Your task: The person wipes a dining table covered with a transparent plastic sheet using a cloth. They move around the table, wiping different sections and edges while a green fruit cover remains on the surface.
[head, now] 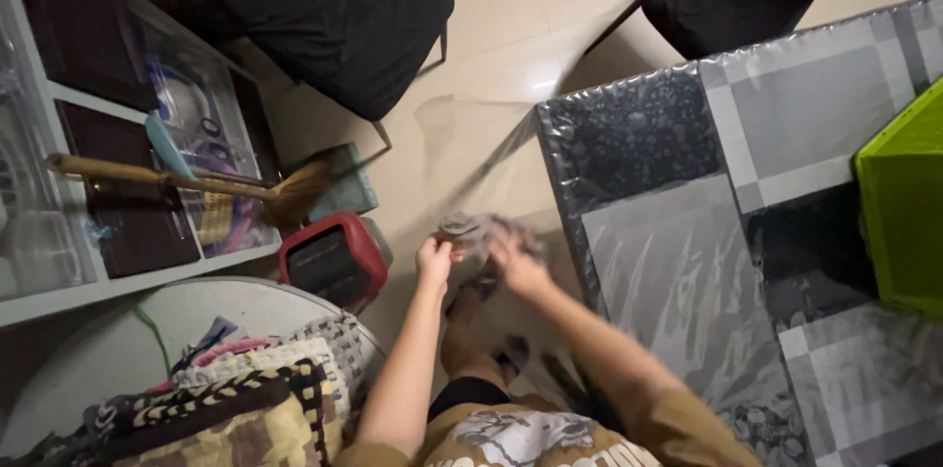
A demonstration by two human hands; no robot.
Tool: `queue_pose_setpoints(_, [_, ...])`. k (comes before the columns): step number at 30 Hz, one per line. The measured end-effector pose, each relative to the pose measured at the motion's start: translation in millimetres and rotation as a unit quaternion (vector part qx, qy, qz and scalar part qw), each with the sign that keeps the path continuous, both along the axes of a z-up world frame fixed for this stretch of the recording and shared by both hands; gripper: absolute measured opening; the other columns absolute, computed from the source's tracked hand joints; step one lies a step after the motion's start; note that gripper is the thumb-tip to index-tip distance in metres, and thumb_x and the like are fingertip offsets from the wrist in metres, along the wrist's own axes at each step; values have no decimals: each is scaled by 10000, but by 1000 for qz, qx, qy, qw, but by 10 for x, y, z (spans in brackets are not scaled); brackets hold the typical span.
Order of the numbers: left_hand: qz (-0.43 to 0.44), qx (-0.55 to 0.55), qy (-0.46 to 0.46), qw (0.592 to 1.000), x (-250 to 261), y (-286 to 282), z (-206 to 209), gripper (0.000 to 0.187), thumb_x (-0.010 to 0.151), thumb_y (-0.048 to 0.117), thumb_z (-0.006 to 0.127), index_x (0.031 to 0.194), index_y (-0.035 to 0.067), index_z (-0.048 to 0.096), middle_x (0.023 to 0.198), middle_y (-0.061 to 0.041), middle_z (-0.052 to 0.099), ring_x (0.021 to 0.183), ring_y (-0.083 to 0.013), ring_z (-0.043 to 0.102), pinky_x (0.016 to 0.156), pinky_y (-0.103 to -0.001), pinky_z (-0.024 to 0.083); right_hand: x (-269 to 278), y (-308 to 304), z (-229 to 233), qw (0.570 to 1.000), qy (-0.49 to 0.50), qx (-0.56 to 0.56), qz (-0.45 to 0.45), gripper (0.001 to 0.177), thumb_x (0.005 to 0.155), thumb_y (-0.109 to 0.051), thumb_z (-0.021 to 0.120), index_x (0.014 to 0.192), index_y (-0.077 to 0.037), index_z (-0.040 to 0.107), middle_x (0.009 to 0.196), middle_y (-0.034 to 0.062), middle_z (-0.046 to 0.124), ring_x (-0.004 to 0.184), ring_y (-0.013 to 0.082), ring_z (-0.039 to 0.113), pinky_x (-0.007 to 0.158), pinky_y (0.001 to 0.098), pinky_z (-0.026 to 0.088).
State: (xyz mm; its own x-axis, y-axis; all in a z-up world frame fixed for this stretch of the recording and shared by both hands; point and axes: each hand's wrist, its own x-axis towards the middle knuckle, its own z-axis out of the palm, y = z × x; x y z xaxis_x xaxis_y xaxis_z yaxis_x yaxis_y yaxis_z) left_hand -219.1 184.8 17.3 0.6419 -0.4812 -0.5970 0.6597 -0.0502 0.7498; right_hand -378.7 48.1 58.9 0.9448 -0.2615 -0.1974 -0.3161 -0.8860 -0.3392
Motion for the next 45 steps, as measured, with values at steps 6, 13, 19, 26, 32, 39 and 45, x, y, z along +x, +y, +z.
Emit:
queue_pose_setpoints(6, [-9, -18, 2, 1000, -11, 116, 26, 178, 1055, 156, 580, 1125, 8, 650, 807, -67, 709, 675, -137, 667, 624, -277, 547, 1070, -1175, 147, 977, -164, -81, -109, 535, 942, -204, 592, 1467, -126, 528, 1616, 270, 341, 1441, 461, 365, 1200, 647, 197])
queue_pose_setpoints(13, [22, 2, 19, 1000, 94, 26, 36, 190, 997, 115, 579, 1156, 41, 652, 842, -5, 699, 686, -113, 664, 600, -285, 554, 1100, -53, 91, 986, -161, 34, -2, 488, 915, -181, 591, 1402, -176, 588, 1570, 142, 461, 1485, 370, 402, 1206, 672, 193])
queue_pose_setpoints(19, [-5, -9, 10, 1000, 79, -16, -44, 304, 1037, 148, 573, 1311, 34, 639, 760, -19, 688, 637, -116, 642, 595, -263, 541, 1439, -782, 176, 981, -92, -160, 52, 354, 941, -202, 594, 1292, -178, 637, 1444, 68, 581, 1343, 325, 518, 1214, 710, 187])
queue_pose_setpoints(26, [-14, -21, -5, 1000, 3, -11, -47, 367, 1043, 141, 575, 1395, 73, 652, 743, -2, 666, 623, -92, 610, 589, -251, 517, 1668, -784, 33, 988, 13, -143, -52, 271, 1017, -215, 532, 1225, -106, 666, 1147, 138, 688, 1170, 334, 625, 1290, 620, 239])
queue_pose_setpoints(32, [79, 16, 63, 995, -58, -210, -22, 170, 1006, 93, 584, 1159, 136, 645, 876, 67, 665, 688, -64, 581, 569, -261, 458, 1220, 53, -214, 932, -77, 283, -211, 392, 975, -162, 532, 1345, -65, 623, 1247, 206, 701, 1169, 347, 665, 1029, 405, 494])
queue_pose_setpoints(39, [32, -65, 218, 973, 512, -259, -126, 406, 1069, 447, 460, 1148, 85, 628, 851, -15, 726, 766, -175, 692, 647, -349, 535, 789, -1075, 828, 883, -183, 296, -316, 325, 990, -134, 517, 1264, -51, 669, 1102, 119, 715, 1031, 192, 658, 911, 298, 518])
queue_pose_setpoints(45, [-62, -19, 253, 965, 1333, -657, -256, 495, 951, 623, 420, 1196, 260, 652, 634, -59, 659, 566, -190, 643, 525, -335, 483, 625, -1281, 1691, 980, -129, 1, -150, 269, 897, -182, 660, 1157, -127, 698, 1423, 164, 560, 1326, 373, 509, 1067, 524, 434])
